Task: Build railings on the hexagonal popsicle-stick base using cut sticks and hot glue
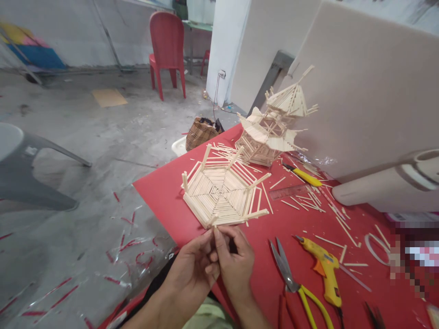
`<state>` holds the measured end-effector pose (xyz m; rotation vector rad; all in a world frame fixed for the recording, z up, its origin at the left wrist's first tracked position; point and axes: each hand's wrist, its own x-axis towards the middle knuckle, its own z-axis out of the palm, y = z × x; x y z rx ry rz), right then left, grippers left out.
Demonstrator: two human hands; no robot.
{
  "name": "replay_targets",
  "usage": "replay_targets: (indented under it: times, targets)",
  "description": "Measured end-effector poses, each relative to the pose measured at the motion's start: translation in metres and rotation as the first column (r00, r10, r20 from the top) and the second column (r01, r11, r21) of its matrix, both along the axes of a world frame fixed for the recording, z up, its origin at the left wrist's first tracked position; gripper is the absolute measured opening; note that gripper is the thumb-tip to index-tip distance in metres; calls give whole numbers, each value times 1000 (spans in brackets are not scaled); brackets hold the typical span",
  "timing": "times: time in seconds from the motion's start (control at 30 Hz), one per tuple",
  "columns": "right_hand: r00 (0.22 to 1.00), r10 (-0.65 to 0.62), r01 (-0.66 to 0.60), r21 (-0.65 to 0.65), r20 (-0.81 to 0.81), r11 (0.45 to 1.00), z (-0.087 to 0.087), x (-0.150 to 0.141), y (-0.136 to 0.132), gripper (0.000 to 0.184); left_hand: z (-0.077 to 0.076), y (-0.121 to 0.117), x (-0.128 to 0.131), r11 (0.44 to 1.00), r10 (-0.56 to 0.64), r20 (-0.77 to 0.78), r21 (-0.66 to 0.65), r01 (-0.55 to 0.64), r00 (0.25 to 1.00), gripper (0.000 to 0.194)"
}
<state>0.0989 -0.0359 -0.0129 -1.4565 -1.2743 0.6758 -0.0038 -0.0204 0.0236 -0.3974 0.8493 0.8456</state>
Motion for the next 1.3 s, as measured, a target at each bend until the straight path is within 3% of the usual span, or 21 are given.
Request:
replay_targets:
  times: [1.3]
  targets:
    - [1000, -9, 9, 3, 14, 1000, 0, 0, 0, 10, -4, -2, -1, 1000, 9, 16, 5, -9, 1000, 9]
